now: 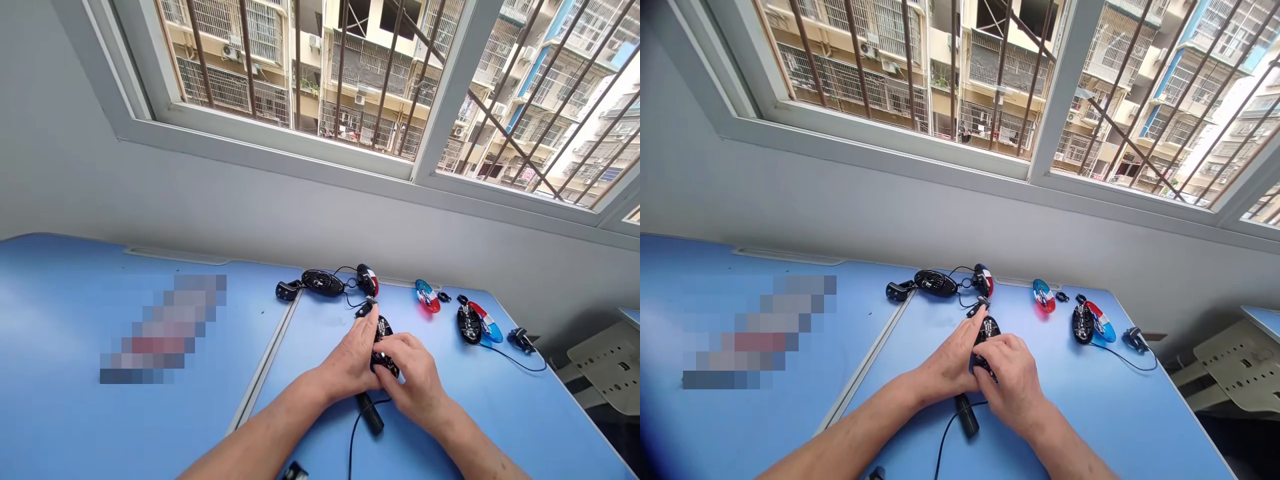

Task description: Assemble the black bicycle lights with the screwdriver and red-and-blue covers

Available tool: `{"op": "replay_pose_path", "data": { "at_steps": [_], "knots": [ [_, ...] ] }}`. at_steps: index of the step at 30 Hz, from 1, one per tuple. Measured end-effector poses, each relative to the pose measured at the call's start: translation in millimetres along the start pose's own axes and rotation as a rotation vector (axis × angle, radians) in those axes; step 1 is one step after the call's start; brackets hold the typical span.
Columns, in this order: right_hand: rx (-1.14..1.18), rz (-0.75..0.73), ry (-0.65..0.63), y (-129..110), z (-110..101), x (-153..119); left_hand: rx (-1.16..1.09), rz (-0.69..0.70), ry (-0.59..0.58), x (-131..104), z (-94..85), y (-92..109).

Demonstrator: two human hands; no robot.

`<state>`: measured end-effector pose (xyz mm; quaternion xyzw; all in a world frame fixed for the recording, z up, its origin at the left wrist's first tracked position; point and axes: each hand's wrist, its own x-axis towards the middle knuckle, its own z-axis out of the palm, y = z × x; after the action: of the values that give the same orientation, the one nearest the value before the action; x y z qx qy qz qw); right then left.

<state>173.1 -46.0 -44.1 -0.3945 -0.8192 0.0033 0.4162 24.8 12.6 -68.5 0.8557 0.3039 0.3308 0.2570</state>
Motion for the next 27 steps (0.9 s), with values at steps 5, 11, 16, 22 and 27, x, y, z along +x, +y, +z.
{"op": "replay_pose_path", "data": {
  "at_steps": [5, 11, 16, 22, 27],
  "knots": [
    [0.238, 0.288, 0.193, 6.5, -3.9, 2.7, -0.002, -0.049, -0.018, -0.7, -3.9, 5.4],
    [0.747, 0.898, 0.466, 32.1, -26.7, 7.0, 0.048, -0.091, -0.081, -0.8, -9.2, 8.2],
    [0.877, 1.046, 0.432, 41.0, -27.6, 8.4, 0.168, -0.128, -0.136, 0.6, -13.1, 13.6],
    [0.902, 1.08, 0.361, 36.9, -23.5, 10.0, 0.255, -0.166, -0.172, 1.9, -22.1, 27.6],
    [0.857, 1.084, 0.291, 40.3, -20.0, 7.8, 0.297, -0.215, -0.201, 1.5, -24.5, 34.3]
  ]
}}
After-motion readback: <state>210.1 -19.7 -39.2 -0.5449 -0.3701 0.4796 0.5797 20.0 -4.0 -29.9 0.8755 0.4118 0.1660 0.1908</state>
